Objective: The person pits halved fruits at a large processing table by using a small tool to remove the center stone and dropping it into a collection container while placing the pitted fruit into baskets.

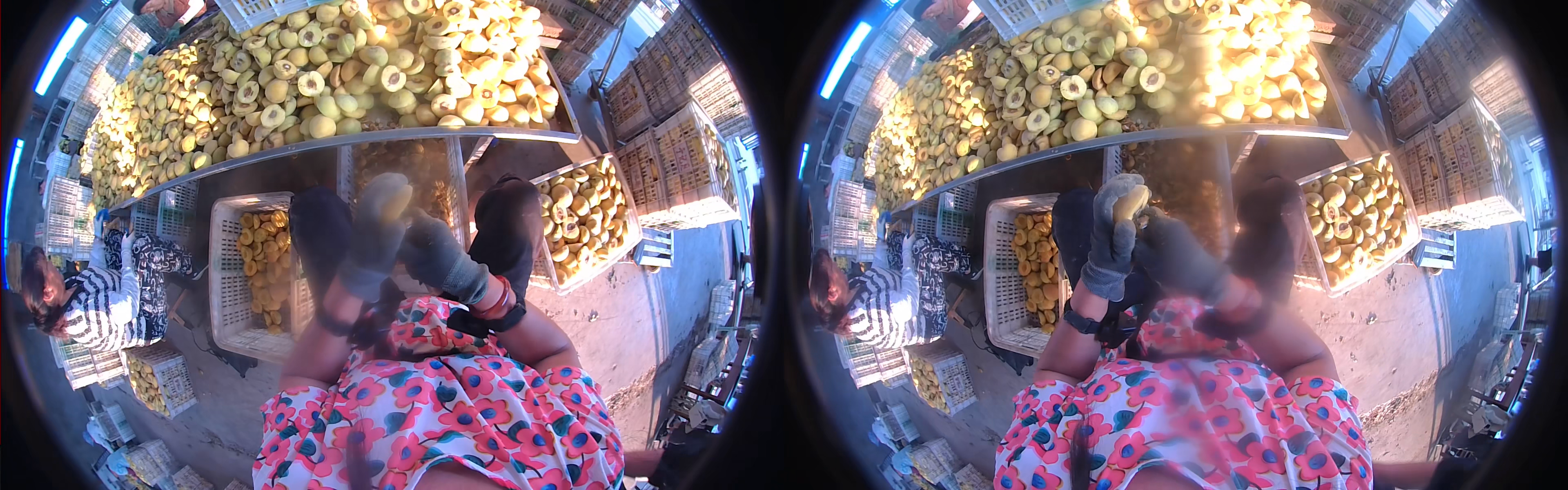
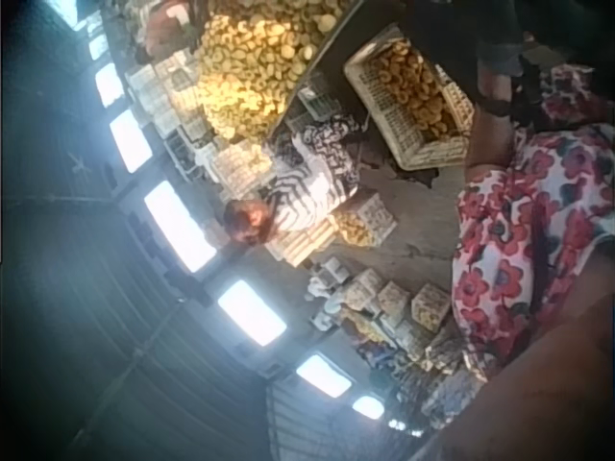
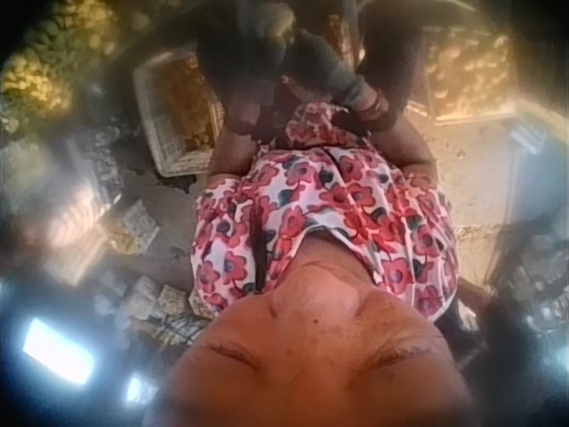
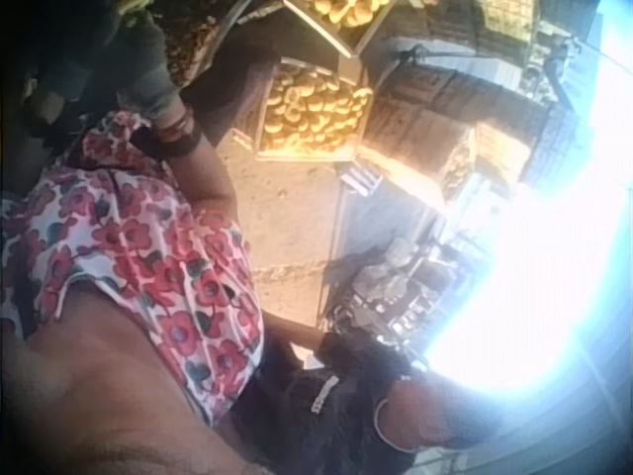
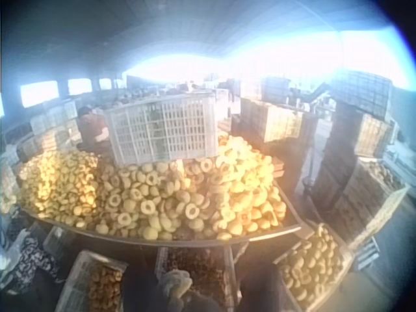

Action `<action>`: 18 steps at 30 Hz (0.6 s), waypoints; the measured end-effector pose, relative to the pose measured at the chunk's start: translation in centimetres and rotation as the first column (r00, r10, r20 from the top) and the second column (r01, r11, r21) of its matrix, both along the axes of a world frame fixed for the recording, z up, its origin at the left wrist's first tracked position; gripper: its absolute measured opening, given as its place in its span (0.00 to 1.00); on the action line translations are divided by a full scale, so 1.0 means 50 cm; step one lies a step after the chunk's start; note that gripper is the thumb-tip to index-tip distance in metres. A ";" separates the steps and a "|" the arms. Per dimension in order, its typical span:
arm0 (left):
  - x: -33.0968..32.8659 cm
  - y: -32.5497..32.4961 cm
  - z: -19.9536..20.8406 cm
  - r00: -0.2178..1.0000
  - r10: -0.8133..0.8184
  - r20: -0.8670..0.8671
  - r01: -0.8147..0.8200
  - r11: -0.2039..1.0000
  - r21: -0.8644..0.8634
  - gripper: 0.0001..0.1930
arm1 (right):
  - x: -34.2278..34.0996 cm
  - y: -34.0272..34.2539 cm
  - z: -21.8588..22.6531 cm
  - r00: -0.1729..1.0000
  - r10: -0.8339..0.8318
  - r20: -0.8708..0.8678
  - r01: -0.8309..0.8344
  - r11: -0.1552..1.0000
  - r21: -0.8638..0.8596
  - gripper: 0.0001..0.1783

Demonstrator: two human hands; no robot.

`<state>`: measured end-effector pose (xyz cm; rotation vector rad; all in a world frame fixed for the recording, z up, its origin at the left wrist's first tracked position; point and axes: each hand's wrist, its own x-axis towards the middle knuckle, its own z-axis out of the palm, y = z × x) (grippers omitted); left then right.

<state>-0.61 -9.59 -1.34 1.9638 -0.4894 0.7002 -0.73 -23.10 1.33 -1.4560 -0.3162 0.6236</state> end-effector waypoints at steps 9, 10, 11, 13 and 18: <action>0.002 -0.003 0.002 1.000 -0.003 0.024 0.002 1.000 0.023 0.27 | 0.009 -0.010 0.008 0.973 0.076 -0.220 -0.060 0.995 0.075 0.06; 0.000 -0.004 0.002 1.000 0.006 -0.002 -0.006 1.000 -0.026 0.28 | 0.006 -0.005 -0.001 0.999 0.041 -0.011 -0.040 0.998 0.044 0.05; -0.001 -0.001 -0.001 1.000 0.005 -0.002 -0.005 1.000 -0.024 0.28 | 0.003 0.000 -0.009 0.980 0.008 0.199 -0.012 1.000 0.020 0.05; -0.004 0.008 -0.010 0.859 -0.438 -0.265 0.095 0.645 -0.758 0.31 | -0.001 0.008 -0.029 0.963 -0.030 0.268 0.008 0.997 0.080 0.05; -0.010 -0.007 0.025 0.812 -0.429 -0.397 -0.081 0.590 -0.803 0.34 | 0.004 -0.003 -0.001 0.986 0.085 0.143 -0.083 0.996 -0.019 0.14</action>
